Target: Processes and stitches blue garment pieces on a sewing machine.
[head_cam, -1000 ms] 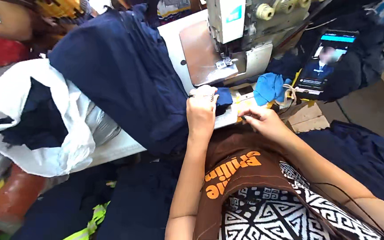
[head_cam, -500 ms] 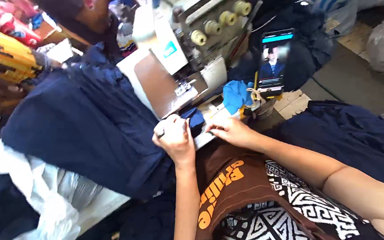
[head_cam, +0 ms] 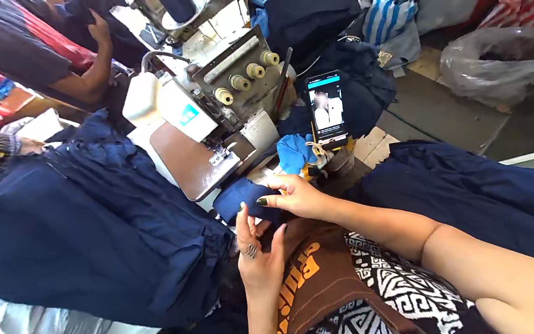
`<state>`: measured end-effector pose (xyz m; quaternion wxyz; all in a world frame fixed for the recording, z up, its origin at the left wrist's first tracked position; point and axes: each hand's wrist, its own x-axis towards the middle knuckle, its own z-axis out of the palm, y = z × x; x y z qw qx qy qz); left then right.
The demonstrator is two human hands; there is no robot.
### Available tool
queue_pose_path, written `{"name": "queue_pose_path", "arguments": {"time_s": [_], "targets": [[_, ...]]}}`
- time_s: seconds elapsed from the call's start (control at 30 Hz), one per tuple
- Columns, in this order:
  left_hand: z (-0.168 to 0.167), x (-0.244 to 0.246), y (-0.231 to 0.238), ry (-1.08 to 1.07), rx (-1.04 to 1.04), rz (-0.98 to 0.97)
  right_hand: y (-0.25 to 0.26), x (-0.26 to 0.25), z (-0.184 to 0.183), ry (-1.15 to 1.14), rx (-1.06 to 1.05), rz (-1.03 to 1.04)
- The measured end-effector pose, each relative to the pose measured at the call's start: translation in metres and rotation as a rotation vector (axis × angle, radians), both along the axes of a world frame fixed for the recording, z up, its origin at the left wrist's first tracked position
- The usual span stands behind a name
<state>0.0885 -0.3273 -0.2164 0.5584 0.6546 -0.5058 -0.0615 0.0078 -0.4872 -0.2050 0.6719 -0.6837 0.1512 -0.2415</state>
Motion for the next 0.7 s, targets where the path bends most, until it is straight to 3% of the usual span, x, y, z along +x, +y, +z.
{"name": "queue_pose_path", "arguments": {"time_s": [0.13, 0.2, 0.3, 0.37, 0.47, 0.7], "targets": [[0.009, 0.017, 0.022, -0.014, 0.005, 0.113, -0.014, -0.014, 0.008, 0.146, -0.446, 0.261], [0.017, 0.026, 0.022, 0.072, 0.026, -0.004, -0.009, -0.016, 0.021, 0.144, -0.569, 0.456], [0.019, 0.029, 0.019, 0.281, 0.148, -0.223, 0.002, -0.016, 0.044, 0.121, -0.459, 0.578], [0.017, 0.029, 0.024, 0.455, 0.147, -0.265, 0.005, -0.017, 0.05, 0.09, -0.364, 0.525], [0.01, 0.039, 0.037, 0.634, -0.017, -0.346, -0.003, -0.013, 0.037, 0.008, -0.288, 0.461], [0.001, 0.035, 0.065, 0.788, -0.243, -0.355, 0.018, 0.009, -0.002, 0.022, 0.052, 0.614]]}}
